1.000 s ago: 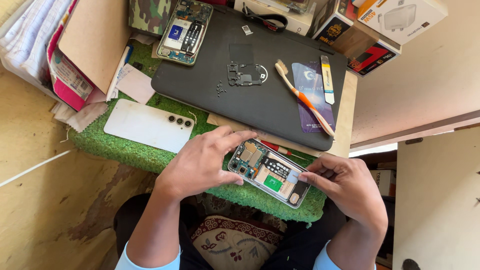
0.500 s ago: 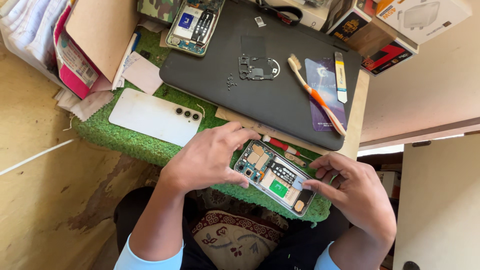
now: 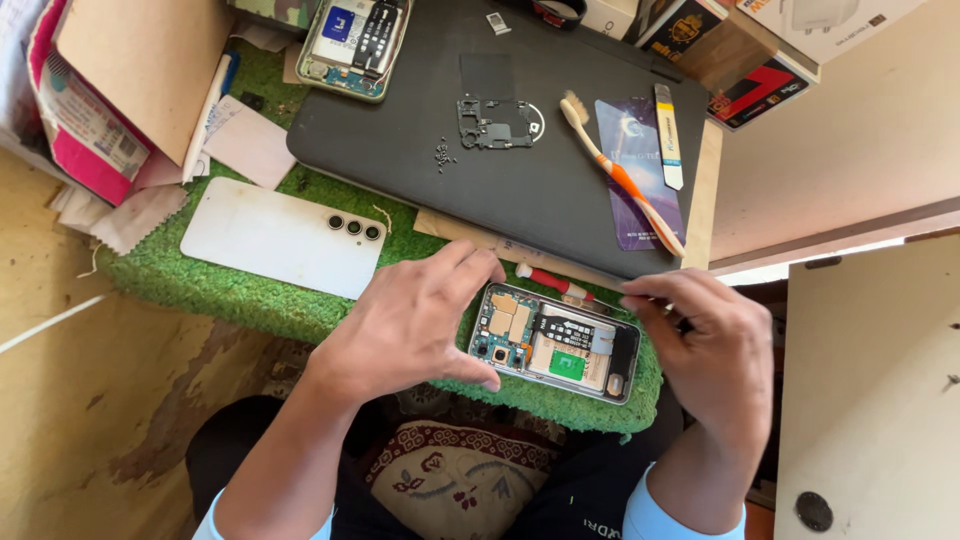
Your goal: The person holds a disassembled smartphone and works on its internal components, pressing and repositioning the battery and board inside the frame. They then handle a small white box and a small component, fitting the part against it while continuing the phone reassembly work.
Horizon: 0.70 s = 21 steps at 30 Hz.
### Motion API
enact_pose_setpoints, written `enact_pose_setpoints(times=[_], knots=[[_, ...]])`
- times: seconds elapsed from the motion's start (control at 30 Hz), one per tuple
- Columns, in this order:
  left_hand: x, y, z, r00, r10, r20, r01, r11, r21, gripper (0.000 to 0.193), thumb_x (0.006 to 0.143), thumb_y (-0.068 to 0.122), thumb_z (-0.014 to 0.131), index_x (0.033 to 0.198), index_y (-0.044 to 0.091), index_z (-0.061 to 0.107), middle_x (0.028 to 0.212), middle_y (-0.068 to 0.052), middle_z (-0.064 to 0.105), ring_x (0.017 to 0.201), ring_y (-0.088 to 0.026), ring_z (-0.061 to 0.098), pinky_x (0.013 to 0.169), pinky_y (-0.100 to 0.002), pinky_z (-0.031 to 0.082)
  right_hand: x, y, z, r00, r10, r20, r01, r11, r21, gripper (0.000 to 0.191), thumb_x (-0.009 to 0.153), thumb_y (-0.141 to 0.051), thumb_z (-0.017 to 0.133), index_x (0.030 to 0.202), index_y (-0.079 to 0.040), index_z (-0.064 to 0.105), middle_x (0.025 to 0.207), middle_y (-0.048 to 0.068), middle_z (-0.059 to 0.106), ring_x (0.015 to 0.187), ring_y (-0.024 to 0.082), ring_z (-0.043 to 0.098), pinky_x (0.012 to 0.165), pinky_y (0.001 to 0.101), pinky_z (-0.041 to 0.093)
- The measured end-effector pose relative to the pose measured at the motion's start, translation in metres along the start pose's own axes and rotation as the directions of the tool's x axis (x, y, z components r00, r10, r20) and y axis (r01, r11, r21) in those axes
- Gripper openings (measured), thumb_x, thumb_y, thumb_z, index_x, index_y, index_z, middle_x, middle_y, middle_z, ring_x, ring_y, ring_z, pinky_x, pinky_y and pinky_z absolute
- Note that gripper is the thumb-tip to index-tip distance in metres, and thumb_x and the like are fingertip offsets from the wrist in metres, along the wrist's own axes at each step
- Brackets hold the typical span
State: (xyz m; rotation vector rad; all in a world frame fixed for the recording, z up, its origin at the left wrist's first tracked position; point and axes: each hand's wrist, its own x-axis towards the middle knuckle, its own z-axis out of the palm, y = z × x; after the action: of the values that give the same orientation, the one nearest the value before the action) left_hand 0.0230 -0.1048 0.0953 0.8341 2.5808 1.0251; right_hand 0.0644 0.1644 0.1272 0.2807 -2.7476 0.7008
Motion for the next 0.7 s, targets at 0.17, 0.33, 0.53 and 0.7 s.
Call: enact_pose_setpoints(times=[0.17,0.33,0.53,0.7], knots=[[-0.005,-0.006,0.000,0.991,0.104,-0.088,-0.107,0.994,-0.025,0.097,0.048,0.057,0.091,0.122,0.001,0.060,0.099,-0.011,0.062,0.073,-0.027,0.069,0.068,-0.041,0.057,0.005,-0.019,0.017,0.986,-0.165,0.035,0.167,0.984,-0.063,0.014,0.086,-0.007,0.077,0.100,-0.004,0.077,0.095,0.009,0.077,0.081,0.025,0.073,0.071,0.0354,0.058],[-0.008,-0.004,0.003,0.988,0.103,-0.111,-0.111,0.991,-0.072,0.092,0.050,0.052,0.093,0.121,0.002,0.062,0.099,-0.009,0.062,0.075,-0.025,0.069,0.070,-0.041,0.057,0.004,-0.024,0.016,0.989,-0.136,0.052,0.139,0.988,-0.073,0.013,0.089,-0.005,0.075,0.102,-0.004,0.076,0.097,0.010,0.077,0.087,0.026,0.073,0.075,0.0363,0.058],[-0.008,0.000,-0.004,0.997,0.054,-0.052,-0.059,0.993,-0.100,0.090,0.050,0.044,0.095,0.122,0.003,0.061,0.100,-0.009,0.062,0.071,-0.024,0.068,0.069,-0.040,0.056,0.008,-0.023,0.011,0.969,-0.210,0.133,0.222,0.972,-0.077,0.014,0.083,0.000,0.074,0.095,-0.007,0.078,0.096,0.007,0.075,0.086,0.024,0.073,0.073,0.0362,0.058],[-0.010,-0.001,-0.004,0.991,0.094,-0.098,-0.105,0.988,-0.115,0.086,0.052,0.041,0.096,0.121,0.003,0.062,0.101,-0.009,0.062,0.076,-0.024,0.068,0.071,-0.039,0.056,0.008,-0.027,0.013,0.968,-0.191,0.163,0.215,0.965,-0.147,0.018,0.079,0.000,0.076,0.093,-0.009,0.080,0.093,0.005,0.072,0.085,0.025,0.071,0.072,0.0384,0.057]])
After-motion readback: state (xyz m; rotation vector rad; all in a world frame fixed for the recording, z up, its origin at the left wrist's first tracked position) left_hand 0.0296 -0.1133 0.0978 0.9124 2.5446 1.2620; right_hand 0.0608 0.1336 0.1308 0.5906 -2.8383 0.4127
